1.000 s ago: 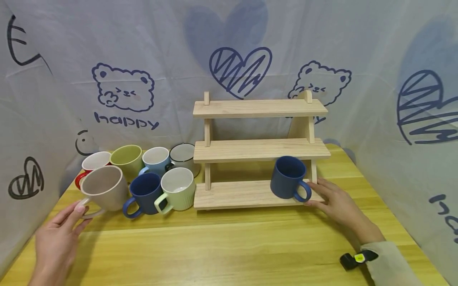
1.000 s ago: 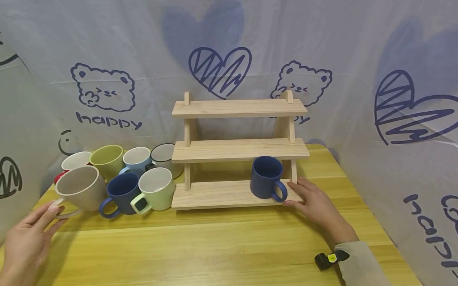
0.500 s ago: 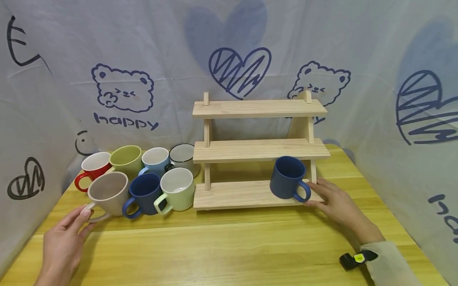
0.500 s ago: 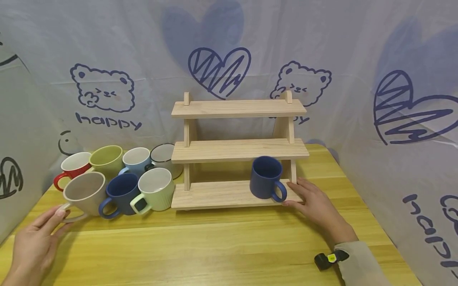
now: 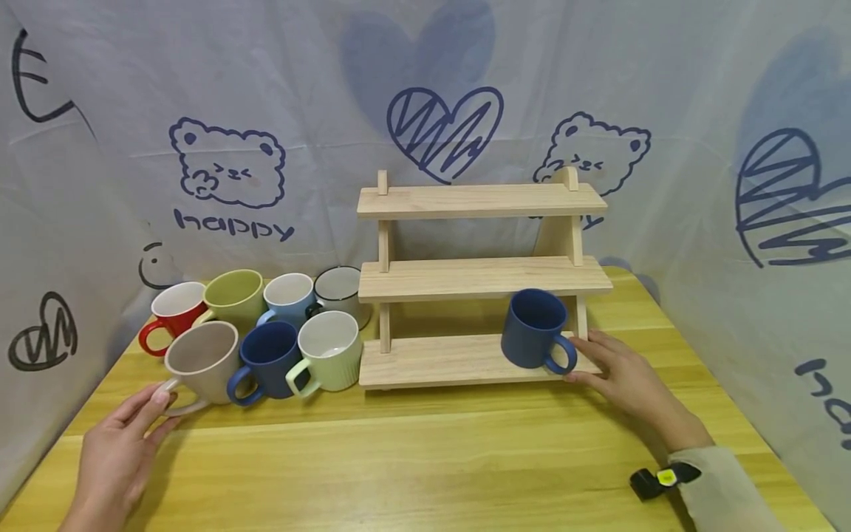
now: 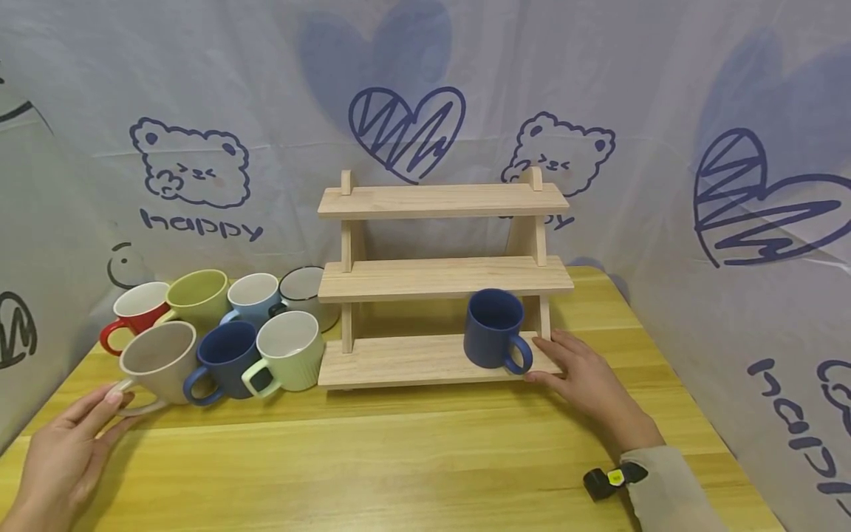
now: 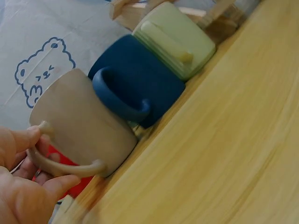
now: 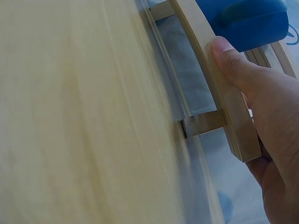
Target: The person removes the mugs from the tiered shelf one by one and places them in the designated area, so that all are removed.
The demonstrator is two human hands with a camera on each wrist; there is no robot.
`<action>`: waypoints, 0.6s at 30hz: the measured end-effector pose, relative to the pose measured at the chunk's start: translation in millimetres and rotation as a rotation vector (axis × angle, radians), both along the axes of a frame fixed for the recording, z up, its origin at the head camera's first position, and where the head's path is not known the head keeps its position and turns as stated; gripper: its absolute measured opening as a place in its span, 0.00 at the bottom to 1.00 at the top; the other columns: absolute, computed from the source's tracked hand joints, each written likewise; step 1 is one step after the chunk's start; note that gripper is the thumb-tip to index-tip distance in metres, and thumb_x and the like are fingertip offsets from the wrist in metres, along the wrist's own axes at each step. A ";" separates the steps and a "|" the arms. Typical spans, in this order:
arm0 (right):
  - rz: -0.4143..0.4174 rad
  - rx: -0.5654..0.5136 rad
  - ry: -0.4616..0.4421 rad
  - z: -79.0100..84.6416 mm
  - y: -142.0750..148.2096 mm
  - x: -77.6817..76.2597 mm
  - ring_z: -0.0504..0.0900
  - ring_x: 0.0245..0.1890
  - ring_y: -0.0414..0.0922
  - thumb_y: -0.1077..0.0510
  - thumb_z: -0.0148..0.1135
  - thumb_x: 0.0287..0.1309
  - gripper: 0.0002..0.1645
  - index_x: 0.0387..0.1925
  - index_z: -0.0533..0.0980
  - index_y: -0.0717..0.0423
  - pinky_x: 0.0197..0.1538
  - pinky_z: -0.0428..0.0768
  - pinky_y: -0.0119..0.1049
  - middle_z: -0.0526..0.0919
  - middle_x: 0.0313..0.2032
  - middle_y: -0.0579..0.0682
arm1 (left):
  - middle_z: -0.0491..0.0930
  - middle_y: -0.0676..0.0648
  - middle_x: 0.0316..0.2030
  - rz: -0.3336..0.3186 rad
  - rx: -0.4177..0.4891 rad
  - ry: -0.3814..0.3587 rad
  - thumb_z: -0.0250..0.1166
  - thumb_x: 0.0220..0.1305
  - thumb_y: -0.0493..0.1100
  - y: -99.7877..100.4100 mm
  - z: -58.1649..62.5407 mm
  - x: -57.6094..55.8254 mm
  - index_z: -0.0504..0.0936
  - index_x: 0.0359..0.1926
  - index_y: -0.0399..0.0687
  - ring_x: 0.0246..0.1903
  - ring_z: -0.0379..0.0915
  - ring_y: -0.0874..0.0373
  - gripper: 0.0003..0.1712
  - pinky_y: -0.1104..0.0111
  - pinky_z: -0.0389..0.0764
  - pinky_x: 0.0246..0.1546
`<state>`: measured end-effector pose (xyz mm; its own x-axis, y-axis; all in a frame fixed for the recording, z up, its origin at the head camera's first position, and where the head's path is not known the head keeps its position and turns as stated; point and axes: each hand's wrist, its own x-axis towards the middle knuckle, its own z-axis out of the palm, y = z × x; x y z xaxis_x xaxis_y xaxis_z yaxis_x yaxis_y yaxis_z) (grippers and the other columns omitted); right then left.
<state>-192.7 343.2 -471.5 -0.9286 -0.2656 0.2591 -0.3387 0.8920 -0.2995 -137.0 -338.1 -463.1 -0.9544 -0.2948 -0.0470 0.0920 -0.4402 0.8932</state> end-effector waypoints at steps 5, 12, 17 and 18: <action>-0.003 0.008 -0.015 1.2 -0.1 -0.2 0.65 0.63 0.68 0.35 0.66 0.56 0.43 0.66 0.71 0.53 0.56 0.69 0.68 0.65 0.66 0.68 | 0.84 0.58 0.38 -0.034 -0.178 -0.035 0.66 0.64 0.37 -6.1 3.8 0.5 0.88 0.42 0.51 0.40 0.80 0.68 0.08 0.72 0.83 0.38; -0.007 0.011 -0.027 1.6 0.4 -0.4 0.64 0.64 0.68 0.34 0.65 0.57 0.43 0.66 0.71 0.54 0.57 0.68 0.69 0.64 0.67 0.68 | 0.83 0.60 0.44 0.045 -1.044 -0.242 0.64 0.65 0.60 -10.0 23.0 2.4 0.78 0.62 0.46 0.48 0.74 0.67 0.32 0.74 0.74 0.48; -0.001 0.008 -0.016 0.9 0.6 -0.7 0.65 0.64 0.68 0.35 0.65 0.56 0.43 0.66 0.71 0.54 0.57 0.68 0.68 0.65 0.66 0.68 | 0.74 0.30 0.57 0.141 -1.369 -0.138 0.63 0.68 0.56 -2.5 39.3 1.6 0.76 0.61 0.37 0.55 0.69 0.31 0.32 0.59 0.77 0.50; 0.000 0.008 -0.015 0.9 0.7 -0.7 0.65 0.64 0.68 0.35 0.65 0.56 0.43 0.66 0.71 0.54 0.57 0.68 0.68 0.65 0.66 0.68 | 0.74 0.29 0.56 0.157 -1.400 -0.101 0.63 0.68 0.54 -0.4 41.8 1.2 0.77 0.60 0.36 0.53 0.70 0.29 0.30 0.58 0.78 0.47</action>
